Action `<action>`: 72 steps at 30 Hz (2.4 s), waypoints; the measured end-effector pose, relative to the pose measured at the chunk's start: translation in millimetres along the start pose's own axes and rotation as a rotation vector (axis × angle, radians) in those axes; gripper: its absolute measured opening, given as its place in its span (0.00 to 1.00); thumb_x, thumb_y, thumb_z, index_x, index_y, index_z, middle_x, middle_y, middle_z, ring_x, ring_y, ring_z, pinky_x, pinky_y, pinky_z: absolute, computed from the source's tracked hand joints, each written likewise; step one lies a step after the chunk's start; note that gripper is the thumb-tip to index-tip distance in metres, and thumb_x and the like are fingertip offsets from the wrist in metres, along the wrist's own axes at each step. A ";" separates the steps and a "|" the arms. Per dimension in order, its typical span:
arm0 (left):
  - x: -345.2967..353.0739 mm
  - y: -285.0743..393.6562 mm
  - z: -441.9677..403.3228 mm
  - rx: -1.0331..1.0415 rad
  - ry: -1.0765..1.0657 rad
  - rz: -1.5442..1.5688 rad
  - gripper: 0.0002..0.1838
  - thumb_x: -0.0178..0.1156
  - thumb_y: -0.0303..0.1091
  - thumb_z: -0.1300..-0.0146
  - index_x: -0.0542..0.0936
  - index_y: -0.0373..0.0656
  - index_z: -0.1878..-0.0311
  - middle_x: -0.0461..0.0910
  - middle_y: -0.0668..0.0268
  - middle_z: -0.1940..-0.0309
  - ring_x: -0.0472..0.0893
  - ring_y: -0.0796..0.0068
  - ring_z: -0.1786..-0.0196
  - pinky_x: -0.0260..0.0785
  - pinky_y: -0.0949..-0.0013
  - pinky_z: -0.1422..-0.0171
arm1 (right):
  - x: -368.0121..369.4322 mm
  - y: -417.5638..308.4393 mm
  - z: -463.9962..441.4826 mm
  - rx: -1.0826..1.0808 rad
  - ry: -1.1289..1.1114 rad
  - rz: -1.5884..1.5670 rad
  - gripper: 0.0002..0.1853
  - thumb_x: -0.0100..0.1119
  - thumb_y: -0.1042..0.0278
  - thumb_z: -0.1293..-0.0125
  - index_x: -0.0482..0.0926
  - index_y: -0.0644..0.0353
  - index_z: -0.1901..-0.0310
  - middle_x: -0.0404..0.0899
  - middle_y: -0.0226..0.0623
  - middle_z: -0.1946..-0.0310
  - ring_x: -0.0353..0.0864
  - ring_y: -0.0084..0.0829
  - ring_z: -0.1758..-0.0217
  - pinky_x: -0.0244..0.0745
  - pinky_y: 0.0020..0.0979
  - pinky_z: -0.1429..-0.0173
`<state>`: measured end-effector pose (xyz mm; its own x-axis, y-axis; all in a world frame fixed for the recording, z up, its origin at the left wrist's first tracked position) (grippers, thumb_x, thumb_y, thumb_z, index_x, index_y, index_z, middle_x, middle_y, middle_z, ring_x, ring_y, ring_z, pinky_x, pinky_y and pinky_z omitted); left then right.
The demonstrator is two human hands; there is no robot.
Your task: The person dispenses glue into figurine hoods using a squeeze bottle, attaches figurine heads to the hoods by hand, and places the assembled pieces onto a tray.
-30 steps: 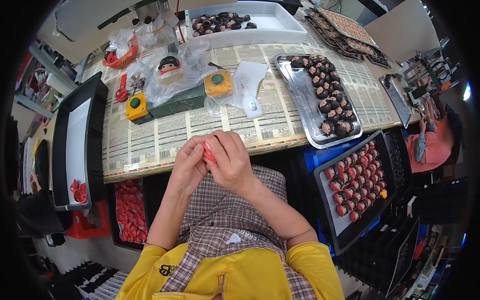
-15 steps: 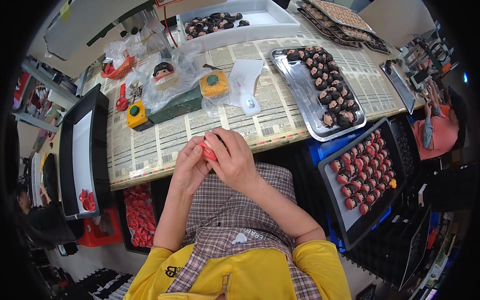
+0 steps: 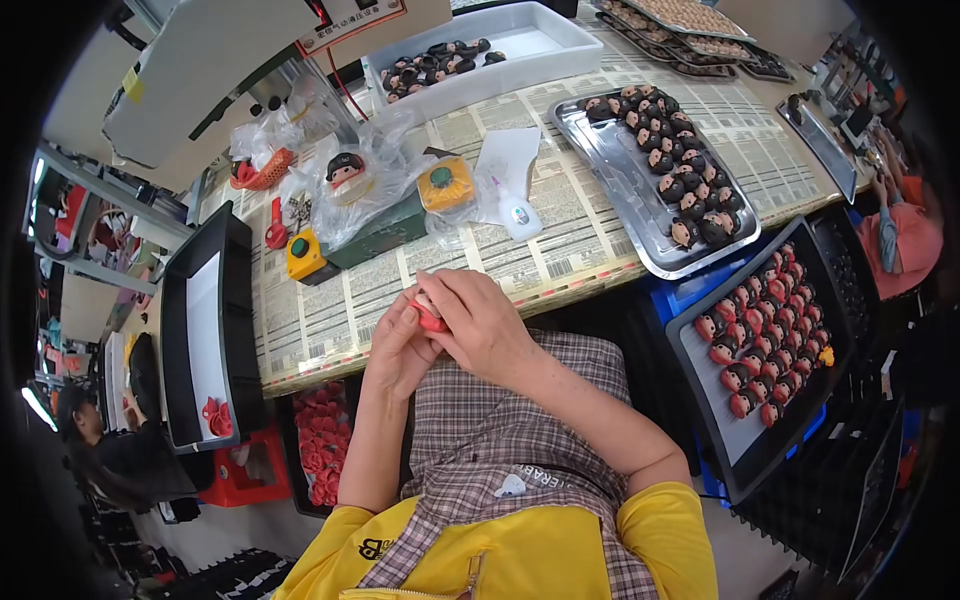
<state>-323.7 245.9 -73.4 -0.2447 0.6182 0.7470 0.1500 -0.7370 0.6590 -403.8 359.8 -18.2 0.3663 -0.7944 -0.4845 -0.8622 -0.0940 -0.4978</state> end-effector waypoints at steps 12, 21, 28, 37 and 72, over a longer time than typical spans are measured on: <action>11.3 4.0 -2.1 -0.039 -0.013 -0.017 0.28 0.59 0.40 0.31 0.65 0.35 0.34 0.76 0.57 0.46 0.81 0.65 0.47 0.79 0.63 0.45 | -7.1 7.3 -6.7 -0.038 0.034 -0.127 0.24 0.66 0.73 0.52 0.75 0.68 0.50 0.78 0.46 0.56 0.78 0.48 0.54 0.73 0.41 0.48; -9.4 14.1 0.6 -0.018 -0.006 -0.061 0.25 0.59 0.36 0.31 0.65 0.39 0.35 0.76 0.59 0.47 0.80 0.67 0.46 0.78 0.65 0.46 | 8.4 6.4 -20.2 -0.079 -0.164 -0.066 0.25 0.66 0.68 0.50 0.75 0.65 0.48 0.77 0.43 0.54 0.76 0.43 0.51 0.72 0.39 0.45; -47.6 61.0 14.9 0.235 0.183 -0.269 0.31 0.58 0.29 0.31 0.60 0.41 0.28 0.78 0.55 0.46 0.82 0.65 0.51 0.76 0.68 0.50 | 41.6 48.4 -111.8 0.021 -0.122 -0.071 0.30 0.66 0.60 0.40 0.71 0.69 0.41 0.72 0.51 0.46 0.72 0.51 0.42 0.69 0.43 0.38; -77.7 55.5 13.9 0.334 0.179 -0.146 0.25 0.57 0.25 0.33 0.64 0.42 0.34 0.75 0.46 0.42 0.83 0.61 0.50 0.76 0.65 0.46 | 117.8 79.8 -174.9 0.074 -0.097 0.261 0.26 0.67 0.61 0.43 0.73 0.73 0.49 0.73 0.58 0.49 0.72 0.54 0.44 0.71 0.44 0.39; -32.1 177.9 -120.5 0.605 0.298 -1.411 0.25 0.65 0.32 0.43 0.77 0.43 0.41 0.83 0.61 0.50 0.80 0.67 0.47 0.63 0.57 0.35 | 27.8 67.5 10.6 0.461 0.132 -0.396 0.22 0.71 0.77 0.48 0.75 0.63 0.51 0.75 0.39 0.57 0.80 0.33 0.57 0.77 0.27 0.60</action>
<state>-404.5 62.0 9.4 -0.6769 0.5605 -0.4772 -0.0248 0.6306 0.7757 -448.2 337.8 -72.9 0.5553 -0.8228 -0.1210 -0.4191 -0.1513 -0.8952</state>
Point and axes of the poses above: each hand's wrist, its own z-axis away from the middle knuckle, its own x-axis out of the palm, y = z × x, the point moved 4 cm from there along -z, towards the middle knuckle
